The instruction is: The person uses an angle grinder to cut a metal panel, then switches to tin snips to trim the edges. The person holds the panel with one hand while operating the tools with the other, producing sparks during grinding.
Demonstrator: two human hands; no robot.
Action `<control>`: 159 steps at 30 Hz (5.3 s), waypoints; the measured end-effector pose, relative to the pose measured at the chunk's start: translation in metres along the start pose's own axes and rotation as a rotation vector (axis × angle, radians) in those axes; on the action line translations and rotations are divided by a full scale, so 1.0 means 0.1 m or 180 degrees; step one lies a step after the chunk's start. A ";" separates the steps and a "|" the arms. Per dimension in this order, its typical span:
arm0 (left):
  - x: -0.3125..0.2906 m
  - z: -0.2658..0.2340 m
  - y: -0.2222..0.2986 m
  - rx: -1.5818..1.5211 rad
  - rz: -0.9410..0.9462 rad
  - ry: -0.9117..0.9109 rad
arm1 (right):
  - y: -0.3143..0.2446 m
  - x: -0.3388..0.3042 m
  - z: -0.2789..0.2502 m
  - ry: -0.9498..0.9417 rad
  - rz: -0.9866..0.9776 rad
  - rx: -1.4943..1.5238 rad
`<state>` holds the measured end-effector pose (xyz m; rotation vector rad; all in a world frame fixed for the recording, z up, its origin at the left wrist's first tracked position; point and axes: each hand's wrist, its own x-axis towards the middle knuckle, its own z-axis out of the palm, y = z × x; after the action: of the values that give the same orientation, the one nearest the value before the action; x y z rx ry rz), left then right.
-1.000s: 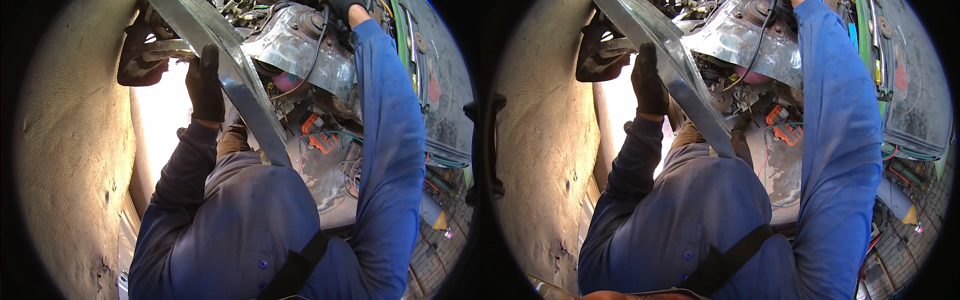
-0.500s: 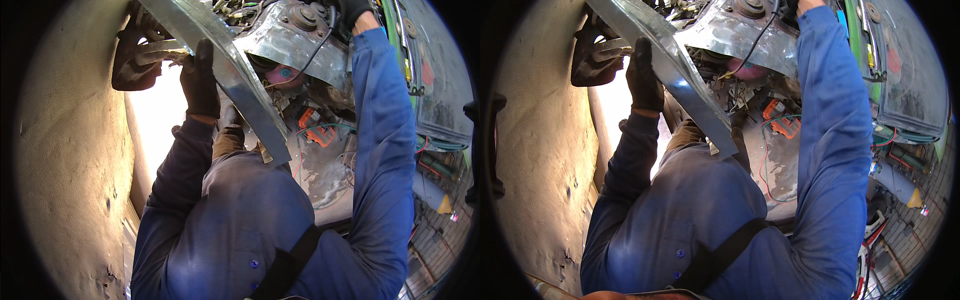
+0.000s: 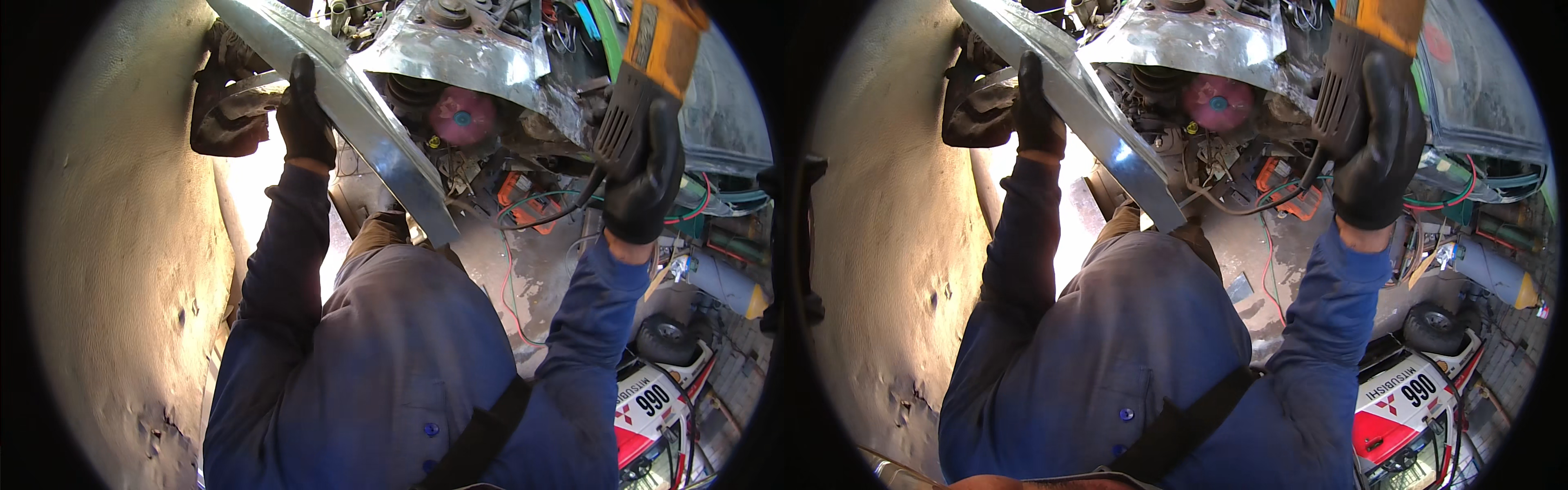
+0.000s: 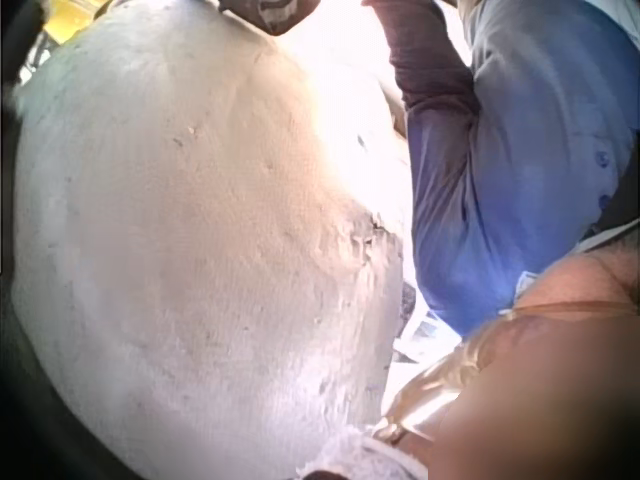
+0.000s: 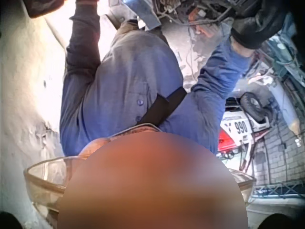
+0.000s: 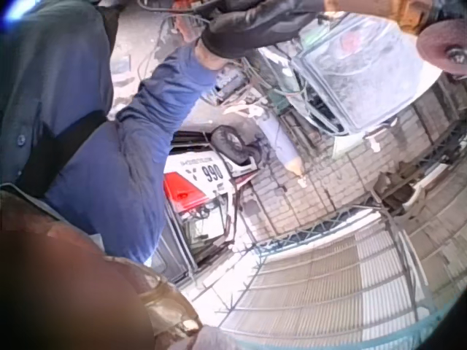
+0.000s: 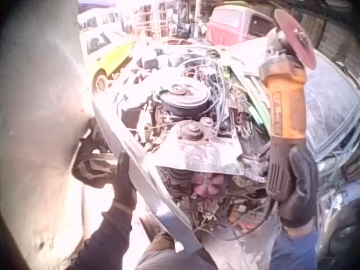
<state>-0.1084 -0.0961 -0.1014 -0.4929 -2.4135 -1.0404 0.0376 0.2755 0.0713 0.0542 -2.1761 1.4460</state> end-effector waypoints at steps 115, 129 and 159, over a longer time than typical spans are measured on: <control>-0.07 1.25 0.75 0.0009 0.0093 0.0817 | 0.03 -1.62 -0.38 -0.1354 0.2004 -0.0357; -0.11 1.27 0.80 0.0177 0.0172 0.0917 | 0.07 -1.58 -0.39 -0.1375 0.2042 -0.0431; -0.04 1.16 1.04 -0.1709 -0.1226 0.0931 | 0.24 -1.52 -0.49 -0.1527 0.2192 -0.0289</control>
<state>-0.0858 0.0579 -0.1135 -0.0249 -1.9943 -1.8050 0.1808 0.2910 -0.0019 -0.4708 -2.8217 1.8291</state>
